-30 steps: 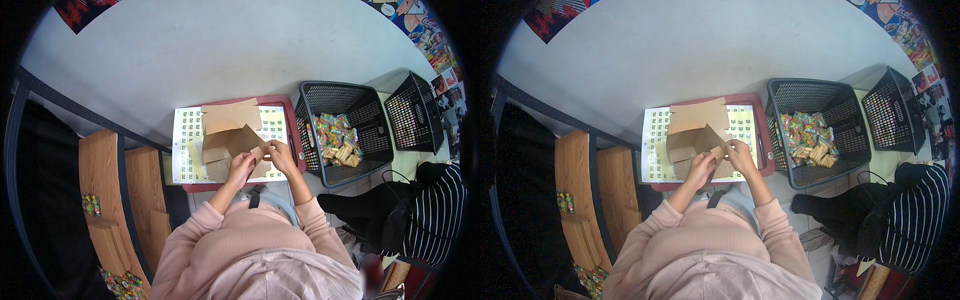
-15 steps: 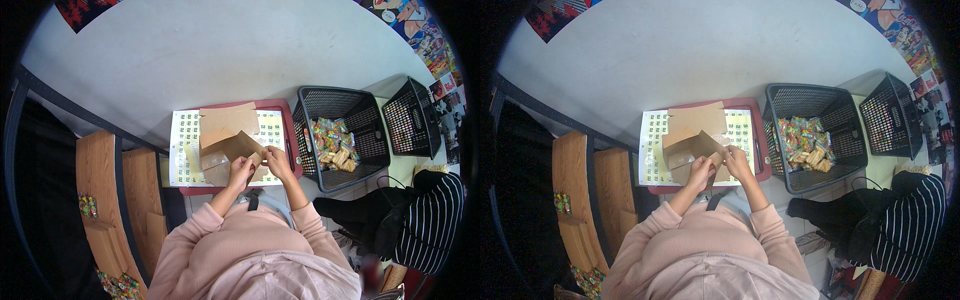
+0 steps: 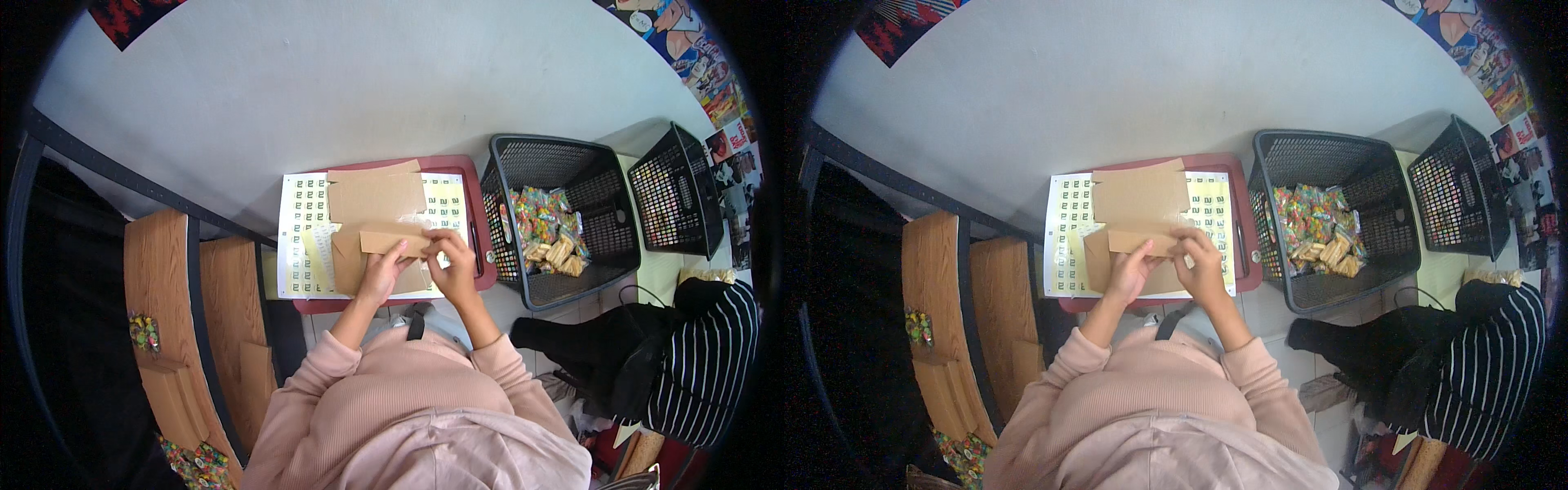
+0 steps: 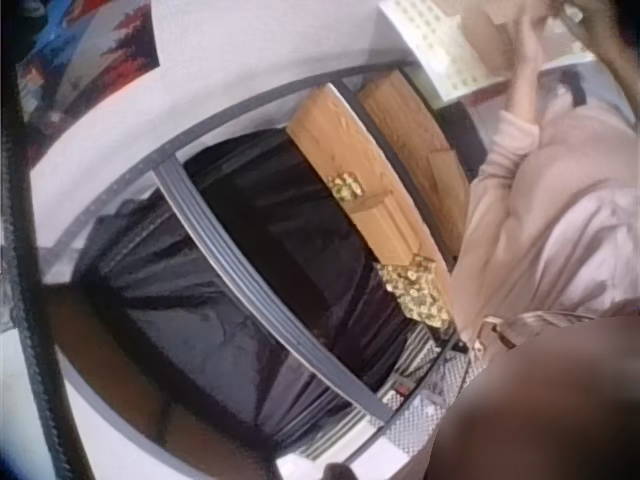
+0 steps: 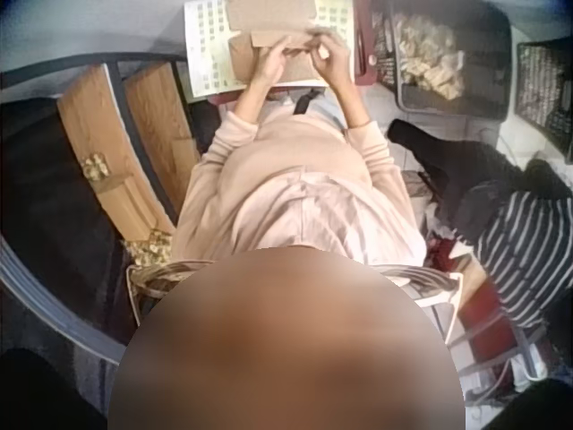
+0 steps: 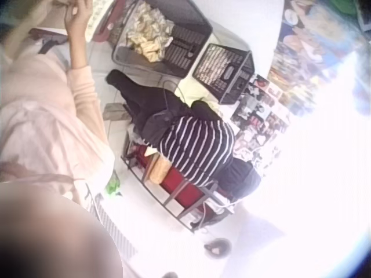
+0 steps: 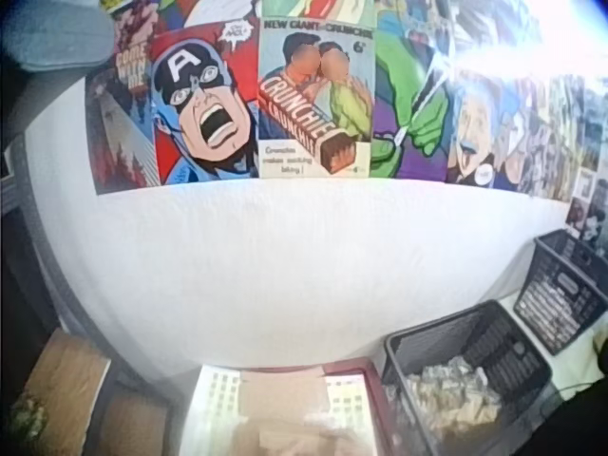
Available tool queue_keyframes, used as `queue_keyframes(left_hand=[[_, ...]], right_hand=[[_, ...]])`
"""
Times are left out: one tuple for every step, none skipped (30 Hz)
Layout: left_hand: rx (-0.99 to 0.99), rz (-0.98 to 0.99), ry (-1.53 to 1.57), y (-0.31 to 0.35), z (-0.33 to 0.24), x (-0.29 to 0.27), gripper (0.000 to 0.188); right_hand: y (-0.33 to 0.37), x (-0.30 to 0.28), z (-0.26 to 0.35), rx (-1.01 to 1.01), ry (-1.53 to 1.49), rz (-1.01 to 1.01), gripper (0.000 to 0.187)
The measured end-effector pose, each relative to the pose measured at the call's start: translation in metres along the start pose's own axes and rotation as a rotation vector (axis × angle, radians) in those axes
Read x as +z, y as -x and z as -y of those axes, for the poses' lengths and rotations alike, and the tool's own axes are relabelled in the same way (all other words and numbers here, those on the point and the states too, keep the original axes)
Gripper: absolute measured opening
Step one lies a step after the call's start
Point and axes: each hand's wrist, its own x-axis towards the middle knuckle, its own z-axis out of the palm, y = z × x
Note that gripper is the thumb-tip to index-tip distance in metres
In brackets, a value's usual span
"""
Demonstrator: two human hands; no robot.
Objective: The person folds a flat cardboard sheet into a small box, tucks flaps, and secures edges. They then place a small bag of colorful candies into the finished box.
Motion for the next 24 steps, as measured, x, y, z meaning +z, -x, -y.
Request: queue_keyframes(left_hand=[[0.063,0.003,-0.06,0.004,-0.006,0.005,0.035],[0.126,0.006,-0.12,0.009,-0.01,0.008,0.035],[0.198,0.015,-0.178,0.008,-0.015,0.012,0.036],[0.287,0.016,-0.254,0.009,-0.02,0.015,0.034],[0.345,0.002,-0.282,0.011,-0.025,0.02,0.031],[0.4,-0.009,-0.313,0.016,-0.033,0.032,0.028],[0.457,-0.02,-0.342,0.019,-0.037,0.039,0.025],[0.51,-0.015,-0.353,0.019,-0.037,0.042,0.025],[0.564,-0.013,-0.363,0.02,-0.036,0.043,0.024],[0.618,-0.012,-0.372,0.021,-0.036,0.044,0.024],[0.646,0.001,-0.354,0.021,-0.037,0.046,0.023],[0.671,0.012,-0.335,0.023,-0.036,0.047,0.022],[0.696,0.022,-0.317,0.024,-0.036,0.049,0.021],[0.703,0.002,-0.299,0.024,-0.035,0.049,0.021],[0.709,-0.022,-0.284,0.023,-0.034,0.048,0.02],[0.716,-0.045,-0.269,0.024,-0.034,0.047,0.02],[0.708,-0.088,-0.28,0.027,-0.034,0.047,0.019],[0.703,-0.126,-0.287,0.028,-0.035,0.05,0.019],[0.697,-0.162,-0.294,0.029,-0.037,0.052,0.019],[0.679,-0.151,-0.264,0.031,-0.038,0.052,0.018],[0.664,-0.141,-0.231,0.032,-0.039,0.053,0.018],[0.649,-0.129,-0.199,0.032,-0.04,0.054,0.018],[0.66,-0.128,-0.197,0.032,-0.042,0.055,0.016],[0.663,-0.129,-0.196,0.034,-0.042,0.056,0.015]], right_hand=[[-0.006,0.0,0.004,-0.037,0.042,-0.125,0.015],[-0.009,-0.001,0.011,-0.048,0.086,-0.209,0.016],[-0.014,-0.003,0.018,-0.069,0.131,-0.296,0.016],[-0.017,-0.005,0.024,-0.025,0.124,-0.307,0.015],[-0.017,-0.006,0.031,0.019,0.116,-0.317,0.014],[-0.015,-0.006,0.035,0.064,0.109,-0.332,0.013],[-0.012,-0.003,0.039,0.187,-0.142,-0.342,0.011],[-0.007,0.001,0.044,0.308,-0.394,-0.345,0.009],[-0.004,0.007,0.048,0.426,-0.649,-0.339,0.007],[-0.006,0.01,0.054,0.443,-0.753,-0.303,0.008],[-0.009,0.013,0.059,0.503,-0.782,-0.27,0.011],[-0.01,0.016,0.058,0.502,-0.812,-0.263,0.011],[-0.011,0.018,0.057,0.501,-0.842,-0.255,0.011],[-0.014,0.018,0.057,0.495,-0.862,-0.262,0.01],[-0.018,0.019,0.059,0.491,-0.885,-0.267,0.01],[-0.019,0.02,0.061,0.487,-0.908,-0.272,0.01],[-0.017,0.021,0.065,0.497,-0.896,-0.262,0.01],[-0.018,0.021,0.067,0.502,-0.88,-0.254,0.01],[-0.018,0.022,0.069,0.505,-0.864,-0.247,0.009],[-0.017,0.025,0.071,0.481,-0.88,-0.26,0.009],[-0.018,0.027,0.073,0.458,-0.886,-0.263,0.009],[-0.019,0.027,0.076,0.435,-0.891,-0.266,0.008],[-0.021,0.028,0.077,0.412,-0.896,-0.27,0.008],[-0.019,0.028,0.078,0.395,-0.877,-0.248,0.008]])
